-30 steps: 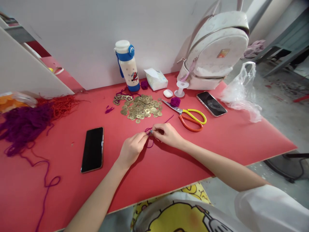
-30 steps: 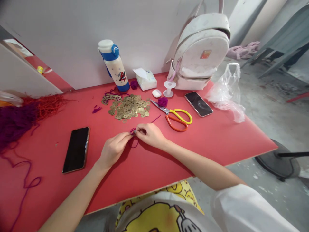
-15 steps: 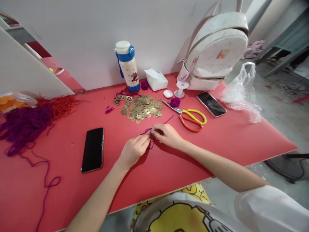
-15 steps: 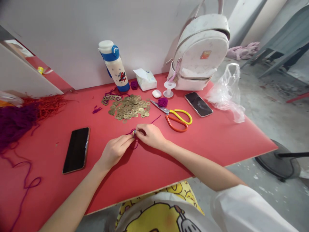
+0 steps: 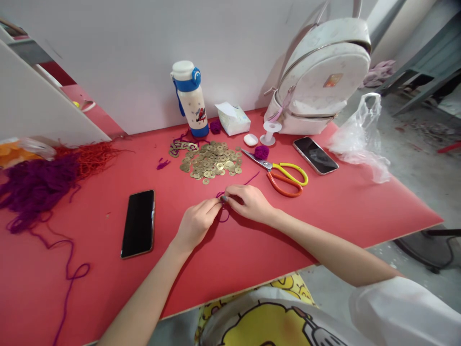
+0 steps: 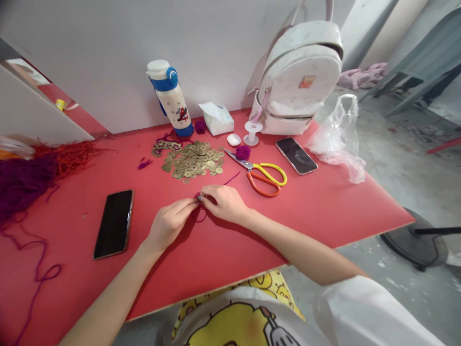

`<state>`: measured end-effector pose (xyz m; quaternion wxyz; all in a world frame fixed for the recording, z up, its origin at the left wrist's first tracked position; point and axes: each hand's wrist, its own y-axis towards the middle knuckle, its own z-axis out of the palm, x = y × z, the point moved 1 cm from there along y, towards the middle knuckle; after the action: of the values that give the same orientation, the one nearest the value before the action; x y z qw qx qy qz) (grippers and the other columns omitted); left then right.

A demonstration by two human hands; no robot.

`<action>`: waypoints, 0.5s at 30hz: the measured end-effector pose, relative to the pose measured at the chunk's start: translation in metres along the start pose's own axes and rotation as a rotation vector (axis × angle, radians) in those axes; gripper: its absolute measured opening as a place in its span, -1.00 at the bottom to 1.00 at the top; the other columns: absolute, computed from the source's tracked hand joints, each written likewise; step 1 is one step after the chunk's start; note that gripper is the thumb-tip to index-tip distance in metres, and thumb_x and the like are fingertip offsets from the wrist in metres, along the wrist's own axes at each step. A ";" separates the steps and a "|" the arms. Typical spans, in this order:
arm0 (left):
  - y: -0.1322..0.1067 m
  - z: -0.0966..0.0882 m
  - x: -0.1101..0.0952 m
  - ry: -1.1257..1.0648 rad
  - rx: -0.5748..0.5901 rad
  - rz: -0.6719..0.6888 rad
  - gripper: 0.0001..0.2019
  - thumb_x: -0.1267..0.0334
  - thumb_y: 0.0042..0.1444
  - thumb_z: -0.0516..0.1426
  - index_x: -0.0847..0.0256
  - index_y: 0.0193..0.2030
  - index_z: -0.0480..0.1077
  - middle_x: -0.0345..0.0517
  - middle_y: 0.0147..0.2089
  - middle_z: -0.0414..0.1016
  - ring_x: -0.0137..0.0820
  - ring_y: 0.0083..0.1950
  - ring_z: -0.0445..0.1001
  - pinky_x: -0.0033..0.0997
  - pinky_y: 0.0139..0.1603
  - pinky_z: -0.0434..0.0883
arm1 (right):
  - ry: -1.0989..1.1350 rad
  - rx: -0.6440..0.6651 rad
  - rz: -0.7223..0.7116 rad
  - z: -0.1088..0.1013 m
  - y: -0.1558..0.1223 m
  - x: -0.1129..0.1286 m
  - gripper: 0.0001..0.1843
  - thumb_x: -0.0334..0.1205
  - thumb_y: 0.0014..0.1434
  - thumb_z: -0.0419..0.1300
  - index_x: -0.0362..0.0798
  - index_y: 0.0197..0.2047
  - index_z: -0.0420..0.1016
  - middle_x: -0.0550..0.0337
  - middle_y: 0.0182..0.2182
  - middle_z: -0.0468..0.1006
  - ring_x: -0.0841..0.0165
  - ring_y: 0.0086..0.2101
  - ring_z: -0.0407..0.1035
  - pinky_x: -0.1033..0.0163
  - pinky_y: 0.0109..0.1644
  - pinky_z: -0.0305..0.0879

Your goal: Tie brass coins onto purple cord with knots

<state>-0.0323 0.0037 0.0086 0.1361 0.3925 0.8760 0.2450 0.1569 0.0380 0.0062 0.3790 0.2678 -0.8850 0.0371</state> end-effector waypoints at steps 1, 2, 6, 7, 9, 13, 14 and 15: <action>0.000 0.000 0.000 -0.007 0.000 -0.009 -0.74 0.48 0.32 -0.04 0.31 -0.07 0.48 0.06 -0.14 0.64 -0.31 -0.18 0.63 -0.40 -0.21 0.57 | 0.003 0.002 -0.003 0.000 0.000 0.000 -0.84 -0.30 0.30 0.08 -0.04 -0.32 0.41 0.22 -0.40 0.51 0.43 -0.40 0.31 0.35 -0.35 0.02; -0.001 0.000 0.000 -0.014 -0.001 -0.015 -0.74 0.48 0.32 -0.03 0.30 -0.05 0.48 0.05 -0.13 0.64 -0.31 -0.17 0.63 -0.39 -0.19 0.57 | 0.006 0.005 -0.007 0.001 0.000 -0.001 -0.84 -0.29 0.31 0.08 -0.04 -0.31 0.42 0.22 -0.38 0.52 0.43 -0.40 0.32 0.35 -0.35 0.03; -0.004 0.003 0.003 -0.035 -0.024 -0.036 -0.75 0.47 0.31 -0.01 0.29 -0.02 0.47 0.06 -0.09 0.64 -0.28 -0.13 0.63 -0.35 -0.15 0.58 | 0.025 0.020 -0.030 0.001 0.000 -0.001 -0.85 -0.28 0.32 0.08 -0.04 -0.26 0.45 0.19 -0.33 0.55 0.41 -0.35 0.36 0.35 -0.32 0.07; -0.005 0.004 0.003 -0.042 -0.031 -0.045 -0.74 0.46 0.32 -0.01 0.28 -0.02 0.47 0.06 -0.08 0.64 -0.28 -0.12 0.63 -0.35 -0.14 0.58 | 0.032 0.022 -0.035 0.001 0.000 -0.001 -0.85 -0.28 0.33 0.07 -0.04 -0.26 0.45 0.18 -0.32 0.55 0.41 -0.34 0.37 0.35 -0.31 0.08; -0.006 0.005 0.004 -0.062 -0.042 -0.066 -0.74 0.45 0.33 -0.02 0.27 -0.02 0.47 0.06 -0.05 0.63 -0.27 -0.10 0.63 -0.33 -0.12 0.57 | 0.042 0.027 -0.041 0.000 -0.001 -0.001 -0.84 -0.28 0.34 0.07 -0.05 -0.25 0.46 0.17 -0.31 0.55 0.41 -0.33 0.38 0.35 -0.30 0.10; -0.007 0.006 0.006 -0.170 -0.015 -0.148 -0.76 0.40 0.34 -0.01 0.25 -0.06 0.49 0.02 -0.07 0.62 -0.31 -0.12 0.62 -0.39 -0.16 0.55 | 0.067 0.040 -0.059 -0.001 0.000 -0.002 -0.86 -0.25 0.34 0.11 -0.04 -0.22 0.48 0.18 -0.30 0.53 0.42 -0.34 0.37 0.36 -0.29 0.12; -0.007 0.006 0.007 -0.203 -0.003 -0.178 -0.76 0.39 0.34 0.00 0.24 -0.07 0.50 0.01 -0.09 0.62 -0.33 -0.14 0.62 -0.41 -0.18 0.54 | 0.086 0.045 -0.065 0.000 0.001 -0.003 -0.87 -0.23 0.33 0.14 -0.04 -0.23 0.49 0.18 -0.30 0.52 0.43 -0.35 0.36 0.36 -0.29 0.14; -0.007 0.007 0.007 -0.234 0.005 -0.205 -0.77 0.39 0.34 0.01 0.23 -0.09 0.50 -0.01 -0.11 0.61 -0.34 -0.16 0.61 -0.43 -0.20 0.53 | 0.113 0.049 -0.070 0.000 0.001 -0.004 -0.87 -0.21 0.32 0.17 -0.05 -0.24 0.49 0.18 -0.30 0.51 0.43 -0.35 0.35 0.37 -0.29 0.15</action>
<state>-0.0387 0.0073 -0.0011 0.2604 0.3271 0.8903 0.1803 0.1587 0.0409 0.0037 0.4228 0.3053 -0.8511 0.0604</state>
